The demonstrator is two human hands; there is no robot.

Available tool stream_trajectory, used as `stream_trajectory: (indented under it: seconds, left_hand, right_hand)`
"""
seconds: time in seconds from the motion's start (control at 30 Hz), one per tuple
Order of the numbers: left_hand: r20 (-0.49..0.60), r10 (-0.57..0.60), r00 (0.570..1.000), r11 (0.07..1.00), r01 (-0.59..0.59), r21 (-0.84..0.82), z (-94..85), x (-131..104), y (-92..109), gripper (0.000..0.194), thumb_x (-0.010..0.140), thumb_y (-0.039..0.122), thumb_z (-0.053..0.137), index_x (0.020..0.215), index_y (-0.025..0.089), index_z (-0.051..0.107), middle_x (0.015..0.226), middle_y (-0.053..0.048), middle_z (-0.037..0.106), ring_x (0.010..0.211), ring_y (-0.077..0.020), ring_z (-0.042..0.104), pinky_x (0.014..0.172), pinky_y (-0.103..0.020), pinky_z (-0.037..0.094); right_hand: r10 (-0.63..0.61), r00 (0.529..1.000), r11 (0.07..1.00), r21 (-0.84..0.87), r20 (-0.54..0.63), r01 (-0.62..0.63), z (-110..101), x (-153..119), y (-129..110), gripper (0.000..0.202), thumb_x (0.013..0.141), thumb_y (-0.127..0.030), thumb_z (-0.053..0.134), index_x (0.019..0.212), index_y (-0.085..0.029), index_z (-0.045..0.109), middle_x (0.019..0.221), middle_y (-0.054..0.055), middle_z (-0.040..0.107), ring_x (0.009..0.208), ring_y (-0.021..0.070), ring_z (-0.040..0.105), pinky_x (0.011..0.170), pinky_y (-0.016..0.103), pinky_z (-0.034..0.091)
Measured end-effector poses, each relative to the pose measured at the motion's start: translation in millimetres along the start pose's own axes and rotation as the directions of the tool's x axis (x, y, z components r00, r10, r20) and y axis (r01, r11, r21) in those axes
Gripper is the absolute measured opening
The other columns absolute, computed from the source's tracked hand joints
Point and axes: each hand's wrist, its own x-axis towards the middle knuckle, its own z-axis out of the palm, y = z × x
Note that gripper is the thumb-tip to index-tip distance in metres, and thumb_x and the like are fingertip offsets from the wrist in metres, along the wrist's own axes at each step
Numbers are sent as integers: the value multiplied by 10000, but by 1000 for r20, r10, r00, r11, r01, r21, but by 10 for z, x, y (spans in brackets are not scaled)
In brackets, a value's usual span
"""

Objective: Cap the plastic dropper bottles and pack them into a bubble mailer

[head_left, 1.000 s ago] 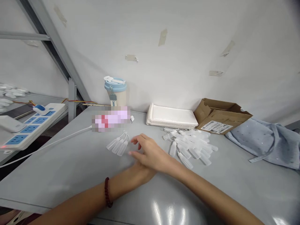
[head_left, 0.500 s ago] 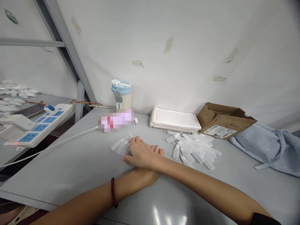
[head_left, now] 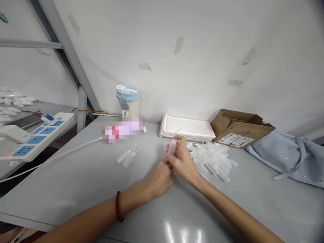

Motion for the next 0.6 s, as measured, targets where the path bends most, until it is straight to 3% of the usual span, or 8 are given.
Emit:
stream_trajectory:
  seconds: [0.1, 0.17, 0.33, 0.47, 0.6]
  left_hand:
    - [24, -42, 999, 999, 42, -3, -36, 32, 94, 66, 809, 125, 595, 856, 134, 640, 908, -51, 616, 803, -173, 583, 759, -338, 492]
    - [4, -95, 995, 995, 95, -28, -66, 61, 134, 90, 739, 69, 598, 766, 140, 646, 801, -35, 601, 720, -161, 558, 722, -312, 475]
    - [15, -197, 980, 960, 197, -197, -161, 119, 175, 35, 736, 188, 618, 756, 160, 626, 834, -35, 616, 780, -165, 588, 739, -274, 479]
    - [47, -259, 965, 917, 261, -300, -202, 117, 223, 134, 748, 283, 653, 815, 173, 615, 843, -27, 635, 812, -160, 605, 743, -255, 483]
    - [58, -328, 943, 798, 310, -516, -200, 98, 318, 147, 770, 310, 672, 799, 178, 615, 849, -3, 635, 834, -146, 628, 806, -253, 478]
  right_hand:
    - [9, 997, 993, 115, -81, 1, -167, -119, 105, 450, 666, -72, 330, 1037, -295, 204, 784, -61, 471, 580, 111, 484, 510, 223, 401]
    - [16, 993, 988, 152, -118, 2, -261, -218, 161, 429, 665, -69, 333, 1017, -292, 230, 754, -69, 468, 573, 109, 466, 525, 225, 398]
    - [59, 982, 990, 136, -180, -34, -398, -457, 362, 309, 683, -68, 357, 923, -260, 335, 724, -69, 480, 525, 100, 414, 503, 225, 340]
    - [65, 982, 995, 83, -175, -51, -415, -540, 477, 261, 710, -59, 366, 893, -245, 372, 713, -54, 500, 591, 122, 459, 526, 233, 333]
    - [38, 992, 999, 27, -117, -35, -403, -562, 446, 278, 756, -70, 417, 970, -243, 374, 763, -36, 554, 628, 134, 481, 529, 231, 337]
